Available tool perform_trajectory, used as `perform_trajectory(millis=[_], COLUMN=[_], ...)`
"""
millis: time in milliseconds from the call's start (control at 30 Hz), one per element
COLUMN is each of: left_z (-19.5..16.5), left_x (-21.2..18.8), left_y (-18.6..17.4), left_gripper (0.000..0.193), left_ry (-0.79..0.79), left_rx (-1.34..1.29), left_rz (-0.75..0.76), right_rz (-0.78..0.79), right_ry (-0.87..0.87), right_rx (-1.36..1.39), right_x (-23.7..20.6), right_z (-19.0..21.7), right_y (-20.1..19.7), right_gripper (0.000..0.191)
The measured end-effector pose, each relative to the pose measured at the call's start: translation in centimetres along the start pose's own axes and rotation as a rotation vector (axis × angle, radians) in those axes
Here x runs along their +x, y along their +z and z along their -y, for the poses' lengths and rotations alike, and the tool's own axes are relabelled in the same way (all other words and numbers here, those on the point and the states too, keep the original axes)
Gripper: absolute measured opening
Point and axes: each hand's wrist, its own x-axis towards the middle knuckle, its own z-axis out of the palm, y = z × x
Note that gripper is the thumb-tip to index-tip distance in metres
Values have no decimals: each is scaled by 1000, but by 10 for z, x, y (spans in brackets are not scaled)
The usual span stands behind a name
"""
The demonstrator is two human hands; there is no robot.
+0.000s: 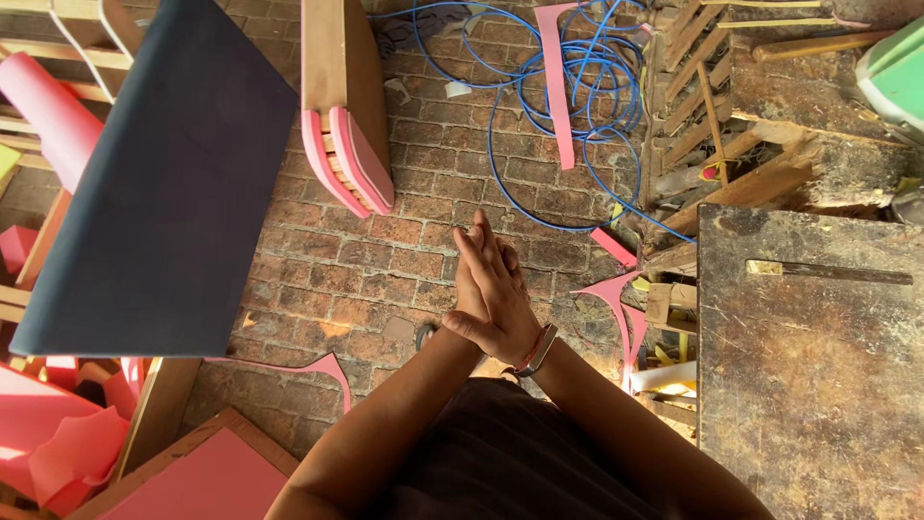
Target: The person smooths a large pink foam sheet on a wooden workbench, then uses a long knife to cut the foam into strips and shaped pieces, tearing away cut scraps and trimming edges. They carry cut pieces across the workshop and set one piece against a wooden frame on the brick floor.
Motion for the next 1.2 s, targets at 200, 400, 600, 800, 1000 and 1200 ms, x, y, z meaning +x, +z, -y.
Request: perform_trajectory(millis=[200, 400, 600, 800, 1000, 1200], left_z=[30, -90, -210, -280, -309, -328], left_x=[52, 156, 258, 284, 294, 328], left_y=[-25, -74, -91, -128, -164, -197], left_gripper=[69, 77, 43, 30, 28, 27], left_ry=[226, -737, -753, -497, -447, -360], left_rx=[504, 360, 699, 629, 588, 670], left_rz=[-408, -477, -755, -921, -1057, -1169], right_rz=[-30, -76, -56, 139, 266, 372], right_ry=[65, 433, 864, 894, 911, 969], right_rx=[49, 464, 488, 569, 630, 703], right_x=[42, 136, 244, 324, 390, 461], right_z=[-48, -107, -149, -177, -217, -277], right_y=[-3, 14, 42, 87, 117, 133], right_gripper=[89, 61, 34, 29, 29, 30])
